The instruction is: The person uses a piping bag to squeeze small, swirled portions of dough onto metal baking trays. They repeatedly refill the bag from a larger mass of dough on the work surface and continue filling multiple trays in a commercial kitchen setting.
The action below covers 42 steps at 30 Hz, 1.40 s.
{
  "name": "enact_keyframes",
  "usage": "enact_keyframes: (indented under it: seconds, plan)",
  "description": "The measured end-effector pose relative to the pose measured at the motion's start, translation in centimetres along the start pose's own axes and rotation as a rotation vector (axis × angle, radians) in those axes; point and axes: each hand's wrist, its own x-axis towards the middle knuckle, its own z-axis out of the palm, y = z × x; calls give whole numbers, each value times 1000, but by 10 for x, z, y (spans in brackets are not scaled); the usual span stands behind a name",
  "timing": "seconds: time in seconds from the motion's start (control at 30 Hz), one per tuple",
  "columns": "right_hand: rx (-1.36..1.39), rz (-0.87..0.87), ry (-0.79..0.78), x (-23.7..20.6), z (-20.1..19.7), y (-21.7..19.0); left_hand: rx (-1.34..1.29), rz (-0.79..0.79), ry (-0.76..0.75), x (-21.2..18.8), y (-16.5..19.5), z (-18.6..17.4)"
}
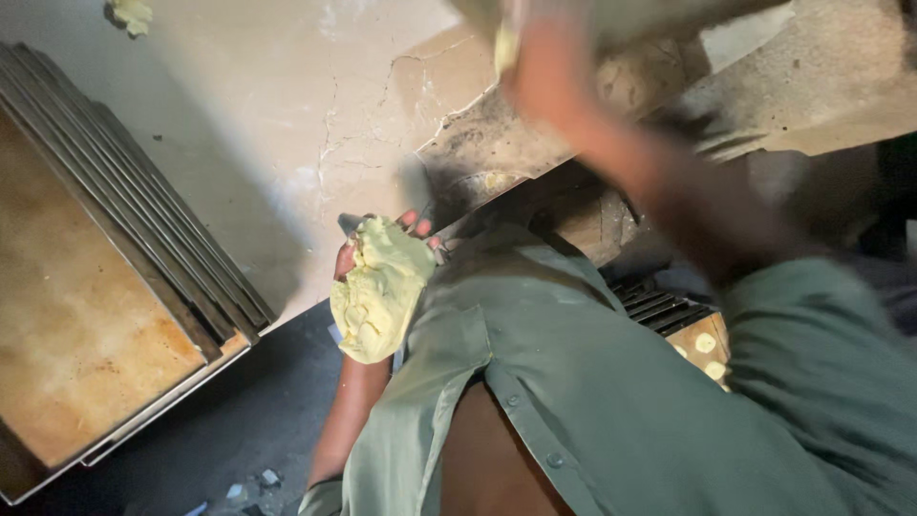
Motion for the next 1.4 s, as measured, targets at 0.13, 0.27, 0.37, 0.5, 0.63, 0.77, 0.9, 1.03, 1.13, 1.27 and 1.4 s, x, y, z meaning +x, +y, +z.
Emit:
enact_keyframes:
  seconds: [0.13, 0.27, 0.37, 0.5, 0.63, 0.77, 0.9, 1.03, 1.13, 1.27, 1.4]
  plan:
    - [242, -165, -251, -98, 88, -17, -56, 46, 42, 24, -30, 14]
    - [967, -373, -432, -114, 118, 49, -4, 42, 219, 58, -69, 19]
    - [606, -371, -166, -61, 107, 164, -82, 148, 180, 82, -110, 16]
    - [322, 117, 43, 28, 80, 300, -103, 211, 187, 119, -151, 11]
    - [497, 4, -100, 68, 73, 352, -70, 183, 194, 140, -170, 3]
    - [250, -181, -264, 69, 75, 341, 31, 170, 239, 160, -173, -18]
    - [187, -168, -165, 59, 58, 278, 26, 96, 269, 171, -154, -40]
    - [103, -374, -317, 60, 40, 176, 36, 49, 352, 200, -130, -54]
    - [404, -523, -719, 72, 56, 100, -10, -75, 424, 217, -107, -62]
    - [67, -652, -864, 90, 113, 24, 4, 3, 474, 242, -85, -59]
    - [-12, -967, -1110, 147, 121, -4, -136, -85, 410, 239, -51, -52]
